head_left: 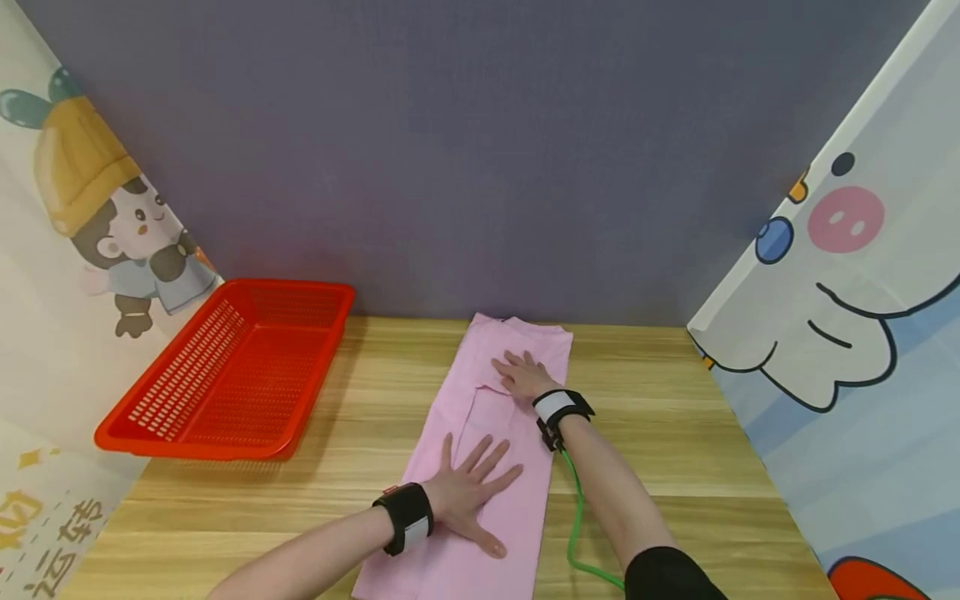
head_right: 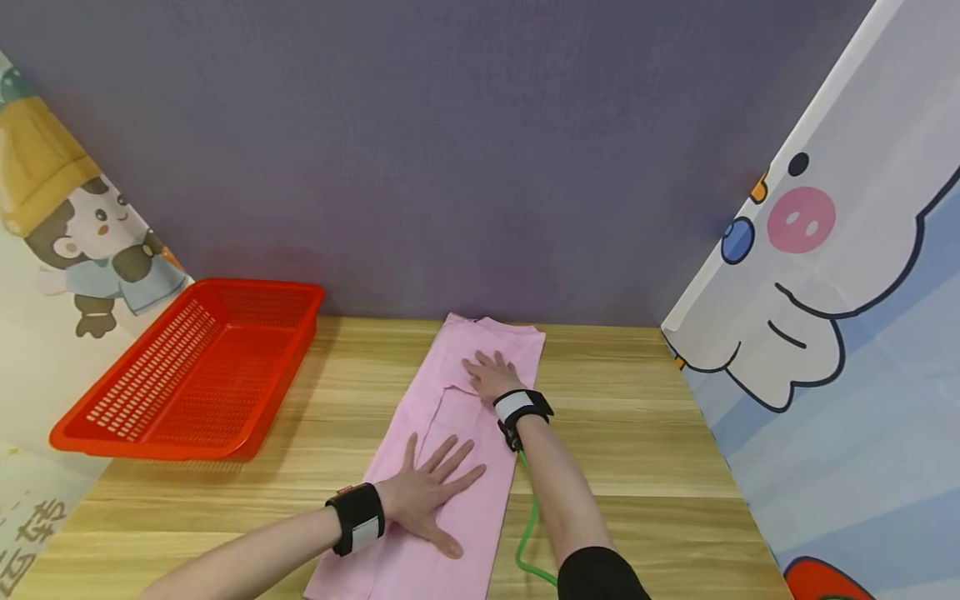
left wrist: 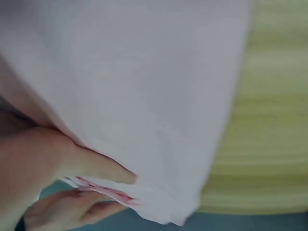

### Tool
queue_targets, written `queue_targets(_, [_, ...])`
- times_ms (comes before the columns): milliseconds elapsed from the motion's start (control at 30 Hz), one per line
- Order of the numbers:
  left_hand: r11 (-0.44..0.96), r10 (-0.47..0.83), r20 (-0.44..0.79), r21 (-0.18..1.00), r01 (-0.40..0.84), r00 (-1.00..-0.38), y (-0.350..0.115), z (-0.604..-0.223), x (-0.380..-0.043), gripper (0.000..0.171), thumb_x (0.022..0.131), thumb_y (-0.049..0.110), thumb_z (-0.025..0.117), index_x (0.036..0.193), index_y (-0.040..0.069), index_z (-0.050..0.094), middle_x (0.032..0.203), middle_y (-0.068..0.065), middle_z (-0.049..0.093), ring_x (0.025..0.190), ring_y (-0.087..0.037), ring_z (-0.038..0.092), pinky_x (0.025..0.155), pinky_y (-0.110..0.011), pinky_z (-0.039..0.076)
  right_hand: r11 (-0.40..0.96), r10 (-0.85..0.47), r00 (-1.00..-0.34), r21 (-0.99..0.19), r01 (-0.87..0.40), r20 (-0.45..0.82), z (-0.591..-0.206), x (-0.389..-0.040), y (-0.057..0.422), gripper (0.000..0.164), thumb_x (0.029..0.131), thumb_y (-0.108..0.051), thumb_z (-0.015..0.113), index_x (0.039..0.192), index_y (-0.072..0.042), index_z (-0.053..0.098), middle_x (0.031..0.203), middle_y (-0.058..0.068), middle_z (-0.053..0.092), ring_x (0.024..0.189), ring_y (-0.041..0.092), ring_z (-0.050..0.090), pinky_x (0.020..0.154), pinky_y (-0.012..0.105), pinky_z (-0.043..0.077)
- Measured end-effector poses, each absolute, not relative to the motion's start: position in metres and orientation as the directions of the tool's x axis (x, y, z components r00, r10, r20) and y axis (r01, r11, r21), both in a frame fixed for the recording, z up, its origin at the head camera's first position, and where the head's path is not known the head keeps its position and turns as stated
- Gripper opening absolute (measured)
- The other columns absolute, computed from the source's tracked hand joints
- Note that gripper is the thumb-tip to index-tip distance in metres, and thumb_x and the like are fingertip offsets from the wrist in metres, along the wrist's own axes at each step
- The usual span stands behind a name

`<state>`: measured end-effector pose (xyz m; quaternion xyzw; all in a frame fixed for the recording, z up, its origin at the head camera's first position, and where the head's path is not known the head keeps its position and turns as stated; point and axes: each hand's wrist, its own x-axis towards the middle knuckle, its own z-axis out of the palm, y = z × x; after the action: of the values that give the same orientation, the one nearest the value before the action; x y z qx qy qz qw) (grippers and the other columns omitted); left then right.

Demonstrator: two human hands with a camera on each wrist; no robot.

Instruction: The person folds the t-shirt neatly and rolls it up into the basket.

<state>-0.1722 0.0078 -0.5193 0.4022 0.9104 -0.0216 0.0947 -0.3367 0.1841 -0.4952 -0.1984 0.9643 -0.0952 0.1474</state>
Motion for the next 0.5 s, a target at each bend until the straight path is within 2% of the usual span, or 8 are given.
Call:
queue_targets(200, [0.741, 0.664, -0.194, 0.044, 0.67, -0.722, 0.02, -0.513, -0.165, 0.109, 0.053, 0.089, 0.039, 0.142, 0.037, 0.002, 0.152, -0.002, -0.007, 0.139, -0.03, -0.001, 0.092, -0.075, 0.004, 0.884, -0.452, -0.85, -0.26, -0.388, -0.271, -0.496, -0.344, 0.178, 0.047, 0.096, -0.023, 0.036, 0.141, -0.022, 0.025, 0.15, 0.009, 0.013, 0.136, 0.04, 0.005, 0.106, 0.06, 0.012])
queue_targets(500, [0.8, 0.598, -0.18, 0.065, 0.597, -0.781, 0.037, -0.515, -0.157, 0.11, 0.052, 0.091, 0.036, 0.142, 0.037, 0.002, 0.152, -0.003, -0.006, 0.139, -0.031, -0.002, 0.091, -0.076, 0.002, 0.816, -0.536, -0.801, -0.408, -0.409, -0.268, -0.505, -0.357, 0.181, 0.047, 0.094, -0.02, 0.037, 0.14, -0.024, 0.027, 0.151, 0.005, 0.01, 0.138, 0.035, -0.003, 0.108, 0.058, 0.002])
